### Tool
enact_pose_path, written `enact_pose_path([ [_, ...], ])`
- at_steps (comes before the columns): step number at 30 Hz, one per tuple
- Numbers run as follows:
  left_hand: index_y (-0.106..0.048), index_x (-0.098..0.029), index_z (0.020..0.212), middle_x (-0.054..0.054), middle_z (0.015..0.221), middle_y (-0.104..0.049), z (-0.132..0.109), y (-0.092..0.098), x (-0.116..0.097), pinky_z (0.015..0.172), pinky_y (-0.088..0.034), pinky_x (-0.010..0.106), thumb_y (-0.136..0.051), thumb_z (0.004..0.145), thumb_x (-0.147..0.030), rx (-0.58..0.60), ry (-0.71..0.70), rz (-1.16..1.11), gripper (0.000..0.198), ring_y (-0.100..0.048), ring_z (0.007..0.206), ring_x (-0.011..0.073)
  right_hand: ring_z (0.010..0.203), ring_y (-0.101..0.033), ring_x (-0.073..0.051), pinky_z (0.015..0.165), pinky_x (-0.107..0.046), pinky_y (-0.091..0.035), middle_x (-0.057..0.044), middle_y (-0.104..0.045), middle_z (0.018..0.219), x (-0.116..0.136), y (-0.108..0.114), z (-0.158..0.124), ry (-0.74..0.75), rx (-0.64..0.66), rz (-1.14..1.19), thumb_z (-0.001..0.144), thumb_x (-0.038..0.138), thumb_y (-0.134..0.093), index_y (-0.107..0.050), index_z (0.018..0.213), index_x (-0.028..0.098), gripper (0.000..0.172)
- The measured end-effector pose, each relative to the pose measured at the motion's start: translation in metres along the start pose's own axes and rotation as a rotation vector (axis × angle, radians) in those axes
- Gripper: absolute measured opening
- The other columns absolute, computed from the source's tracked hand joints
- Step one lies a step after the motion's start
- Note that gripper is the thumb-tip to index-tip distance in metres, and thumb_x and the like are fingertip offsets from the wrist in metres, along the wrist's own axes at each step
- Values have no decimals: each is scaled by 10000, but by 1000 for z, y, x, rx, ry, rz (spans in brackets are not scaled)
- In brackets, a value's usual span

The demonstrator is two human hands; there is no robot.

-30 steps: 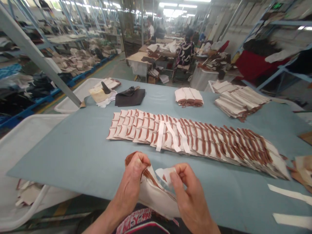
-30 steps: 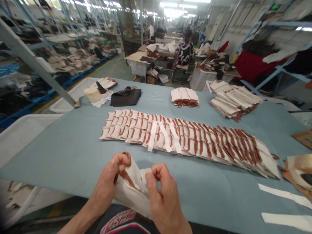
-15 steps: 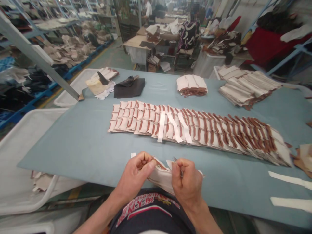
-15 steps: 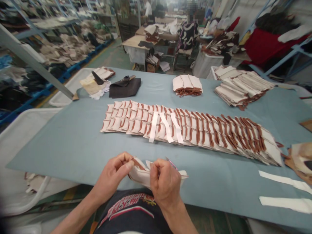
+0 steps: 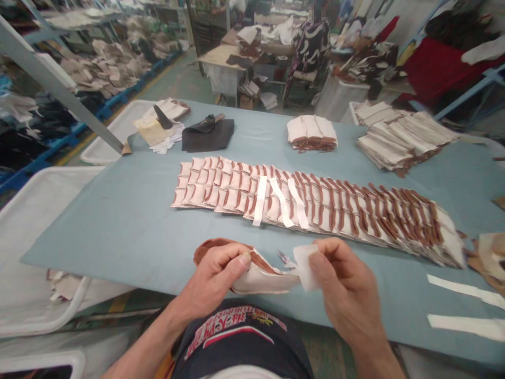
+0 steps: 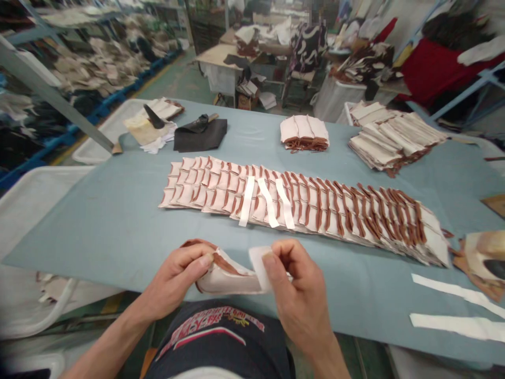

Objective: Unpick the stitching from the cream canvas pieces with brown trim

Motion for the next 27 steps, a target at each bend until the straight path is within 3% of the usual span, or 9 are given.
enact_pose_path([
  [3, -765, -108, 821, 14, 684, -570, 6, 0, -3, 561, -335, 239, -509, 1020, -450, -1, -25, -62, 472, -460, 615, 125, 490, -409, -91, 446, -202, -305, 53, -508, 583, 21, -9, -4, -183, 263, 117, 973, 464, -662, -589, 769, 199, 342],
  [5, -762, -111, 822, 10, 667, -571, 9, -2, 0, 542, -325, 239, -545, 999, -455, 2, -16, -158, 443, -446, 596, 121, 492, -397, -84, 445, -198, -286, 54, -493, 575, 31, -20, -4, -210, 334, 86, 955, 415, -657, -598, 745, 191, 314],
  [8, -692, -127, 736, -5, 653, -527, 10, -5, 7, 517, -304, 240, -589, 959, -452, -30, 39, -269, 407, -410, 576, 114, 475, -385, -81, 432, -198, -267, 63, -470, 547, 35, -34, 2, -213, 351, 36, 937, 400, -626, -597, 739, 191, 289],
  [11, -523, -160, 609, -38, 597, -391, 10, -7, 9, 496, -247, 243, -587, 939, -408, -64, 51, -280, 417, -314, 548, 96, 467, -388, -84, 427, -196, -272, 67, -462, 530, 30, -39, 7, -237, 342, -4, 922, 443, -625, -594, 755, 195, 300],
  [14, -394, -187, 578, -47, 588, -323, 10, -9, 5, 495, -215, 252, -548, 943, -364, -26, 22, -285, 433, -272, 546, 92, 466, -391, -85, 425, -193, -278, 69, -462, 527, 22, -40, 8, -280, 360, -9, 905, 480, -643, -588, 761, 199, 320],
  [23, -423, -179, 586, -42, 588, -338, 8, -9, 4, 490, -218, 250, -541, 949, -354, 40, 21, -315, 419, -288, 544, 92, 462, -383, -79, 417, -182, -282, 73, -458, 530, 15, -41, 4, -351, 370, 23, 881, 487, -667, -559, 756, 202, 330],
  [27, -515, -158, 616, -30, 607, -420, 8, -10, 8, 483, -228, 243, -556, 926, -361, 55, 69, -365, 373, -314, 539, 91, 457, -375, -75, 410, -176, -287, 79, -451, 534, 14, -43, 3, -399, 405, 100, 861, 496, -681, -530, 752, 209, 342],
])
Point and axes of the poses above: each hand's wrist, its own z-axis towards the middle knuckle, its own y-axis out of the back of the hand, x = y × z, the point moved 4 cm from there along z, towards the middle knuckle
